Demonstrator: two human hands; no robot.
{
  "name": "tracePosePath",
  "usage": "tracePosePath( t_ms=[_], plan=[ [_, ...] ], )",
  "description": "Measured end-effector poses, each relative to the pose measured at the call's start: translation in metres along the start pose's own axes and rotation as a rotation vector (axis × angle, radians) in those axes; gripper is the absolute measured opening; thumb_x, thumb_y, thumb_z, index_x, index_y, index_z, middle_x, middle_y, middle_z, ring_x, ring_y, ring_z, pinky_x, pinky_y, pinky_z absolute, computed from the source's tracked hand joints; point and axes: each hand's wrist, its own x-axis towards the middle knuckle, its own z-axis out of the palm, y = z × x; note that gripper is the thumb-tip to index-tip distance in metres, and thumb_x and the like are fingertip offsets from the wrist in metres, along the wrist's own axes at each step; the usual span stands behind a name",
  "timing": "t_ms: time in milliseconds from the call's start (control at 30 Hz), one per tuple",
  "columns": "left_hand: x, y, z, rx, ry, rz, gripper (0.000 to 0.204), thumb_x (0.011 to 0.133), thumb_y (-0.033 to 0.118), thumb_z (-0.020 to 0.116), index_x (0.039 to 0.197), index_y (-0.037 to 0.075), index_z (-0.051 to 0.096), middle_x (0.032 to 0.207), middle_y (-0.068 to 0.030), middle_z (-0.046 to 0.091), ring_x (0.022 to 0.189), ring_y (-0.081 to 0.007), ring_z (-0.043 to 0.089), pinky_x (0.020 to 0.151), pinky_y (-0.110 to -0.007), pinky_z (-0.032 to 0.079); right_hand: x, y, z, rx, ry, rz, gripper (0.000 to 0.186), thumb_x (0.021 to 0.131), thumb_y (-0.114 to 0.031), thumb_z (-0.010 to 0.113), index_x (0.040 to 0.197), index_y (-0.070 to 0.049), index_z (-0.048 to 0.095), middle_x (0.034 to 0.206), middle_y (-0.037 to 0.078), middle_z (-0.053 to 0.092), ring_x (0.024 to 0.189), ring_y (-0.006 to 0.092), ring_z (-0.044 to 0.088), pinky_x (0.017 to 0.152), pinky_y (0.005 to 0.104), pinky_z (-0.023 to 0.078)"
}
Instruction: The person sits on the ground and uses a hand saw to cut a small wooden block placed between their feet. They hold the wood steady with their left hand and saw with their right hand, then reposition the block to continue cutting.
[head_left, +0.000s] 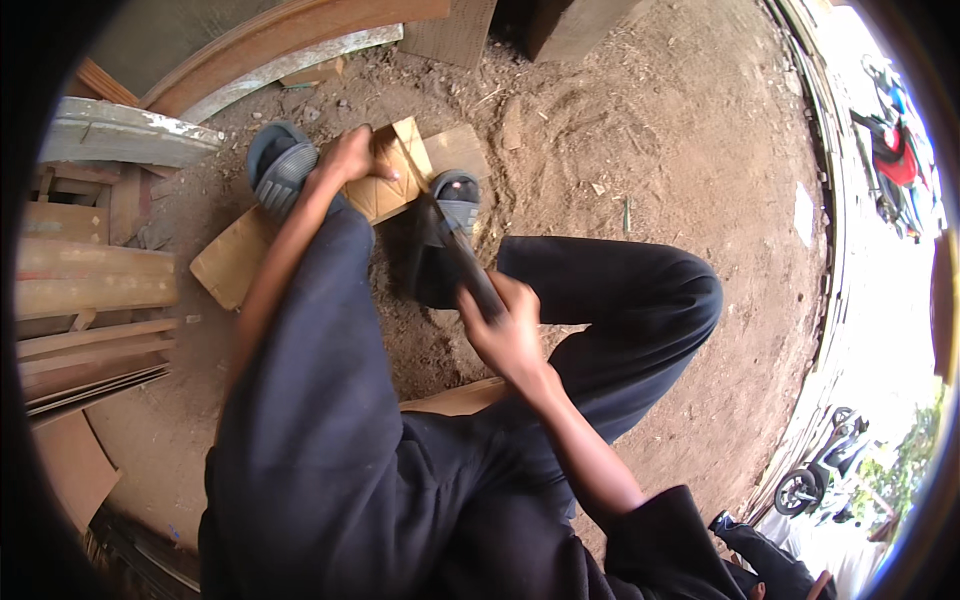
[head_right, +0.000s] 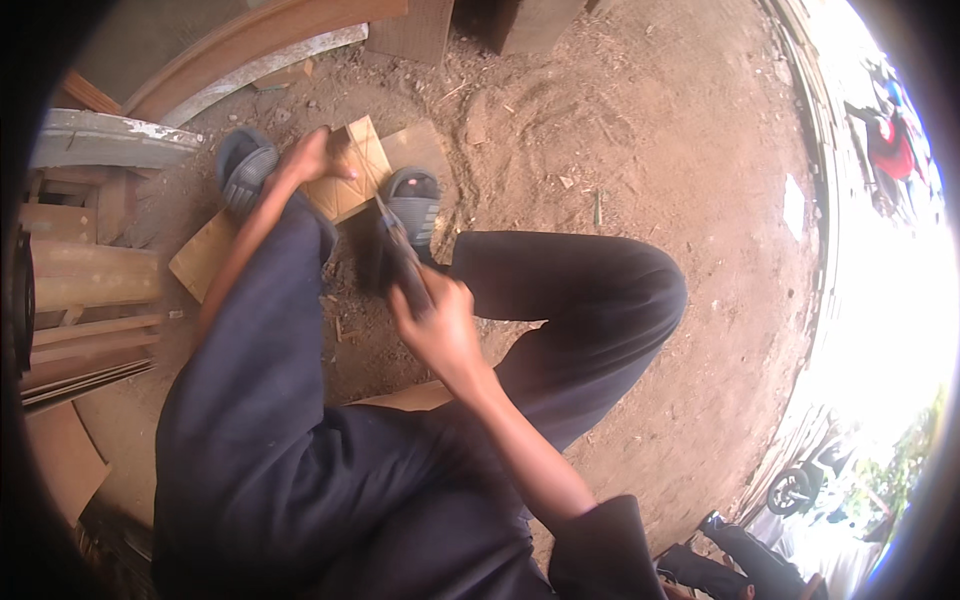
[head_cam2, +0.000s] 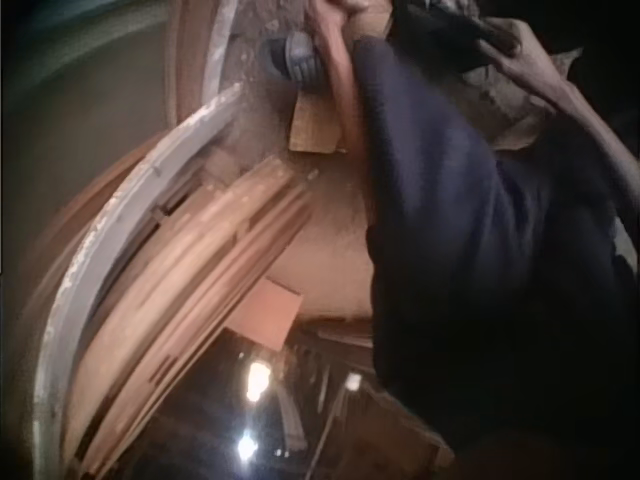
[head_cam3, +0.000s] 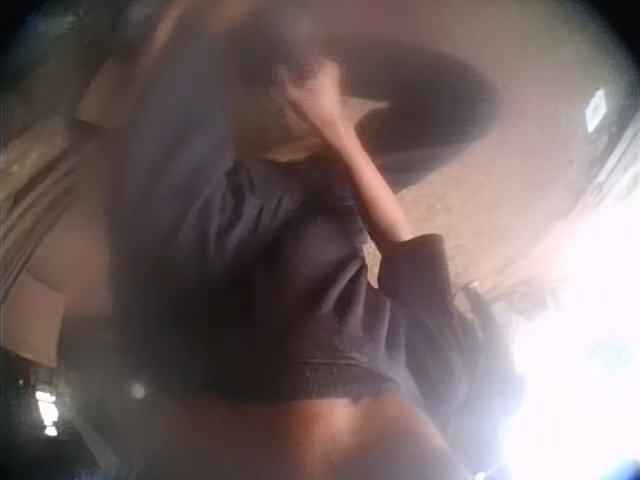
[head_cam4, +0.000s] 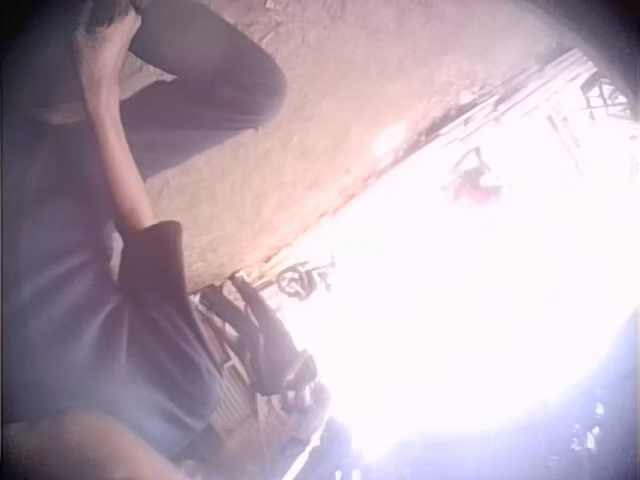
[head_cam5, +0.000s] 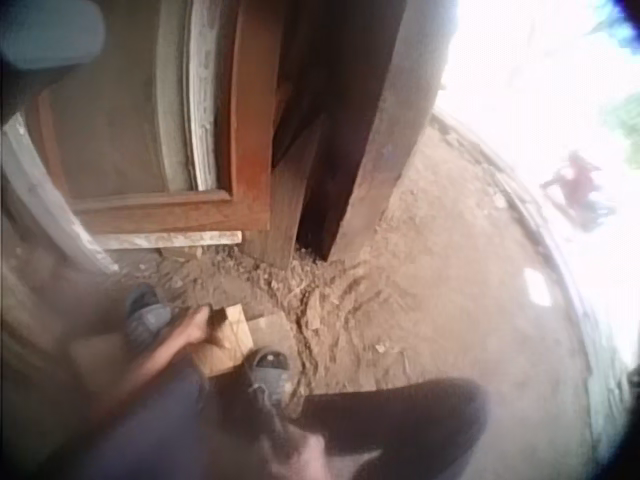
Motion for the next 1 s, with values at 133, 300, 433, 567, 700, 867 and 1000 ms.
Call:
tracePosePath(
  t_ms=[133,300,433,567,700,867,1000],
  plan=[
    [-0.002,0.004,-0.005,-0.03,0.007,0.081,0.091,0.048,0.055,0.087,0.114,-0.001,0.057,0.116,-0.0244,0.061,0.11,-0.037,0.059,0.091,-0.041,0.047,0.048,-0.009,0.03,0.097,-0.043,0.18,0.026,0.083,-0.015,0.064,0.074,0.007,0.055,0.056,0.016,0.05,0.051,0.013,0.043,0.051,0.0353,0.042],
    [-0.002,0.008,-0.004,-0.049,0.013,0.018,0.09,0.048,0.054,0.087,0.111,-0.001,0.057,0.114,-0.0244,0.061,0.109,-0.0367,0.059,0.091,-0.042,0.047,-0.027,0.0,-0.017,0.14,-0.034,0.129,0.012,0.083,-0.007,0.061,0.077,0.004,0.058,0.054,0.008,0.048,0.052,0.0084,0.049,0.05,0.0302,0.041],
    [0.0,0.008,-0.001,0.017,-0.031,0.019,0.093,0.048,0.062,0.083,0.111,0.0,0.056,0.114,-0.0238,0.061,0.11,-0.0357,0.058,0.091,-0.044,0.047,0.032,-0.006,0.006,0.019,-0.036,0.131,0.02,0.083,-0.011,0.062,0.073,0.005,0.056,0.057,0.016,0.05,0.052,0.0193,0.051,0.052,0.0346,0.043],
    [0.005,-0.02,0.019,0.035,0.103,0.068,0.099,0.045,0.066,0.083,0.113,0.0,0.055,0.116,-0.0234,0.06,0.111,-0.0372,0.058,0.092,-0.045,0.047,0.023,-0.004,0.018,0.1,-0.032,0.057,0.019,0.085,-0.01,0.062,0.074,0.004,0.056,0.055,0.009,0.046,0.052,0.0095,0.043,0.049,0.0317,0.04],
    [0.0,0.002,0.007,0.023,0.008,0.026,0.092,0.049,0.062,0.084,0.11,-0.001,0.055,0.115,-0.0222,0.061,0.109,-0.0356,0.059,0.093,-0.044,0.047,-0.026,0.006,-0.01,0.065,-0.025,0.085,0.011,0.085,-0.005,0.059,0.078,0.004,0.06,0.055,0.004,0.049,0.051,0.0055,0.046,0.049,0.025,0.039],
    [0.001,0.005,0.01,0.088,0.004,-0.011,0.095,0.047,0.061,0.084,0.111,-0.002,0.055,0.117,-0.0229,0.06,0.11,-0.0348,0.058,0.093,-0.043,0.047,0.054,-0.007,0.029,0.06,-0.013,0.141,0.025,0.084,-0.015,0.063,0.072,0.006,0.053,0.053,0.012,0.044,0.054,0.0083,0.039,0.049,0.0321,0.039],
    [0.003,0.003,0.009,0.017,-0.015,0.038,0.096,0.049,0.056,0.086,0.114,-0.008,0.054,0.116,-0.0287,0.059,0.111,-0.0368,0.058,0.093,-0.042,0.047,-0.006,0.003,-0.005,0.055,-0.029,0.032,0.012,0.084,-0.005,0.06,0.077,0.004,0.058,0.056,0.01,0.046,0.052,0.0077,0.045,0.05,0.0283,0.04]
  ],
)
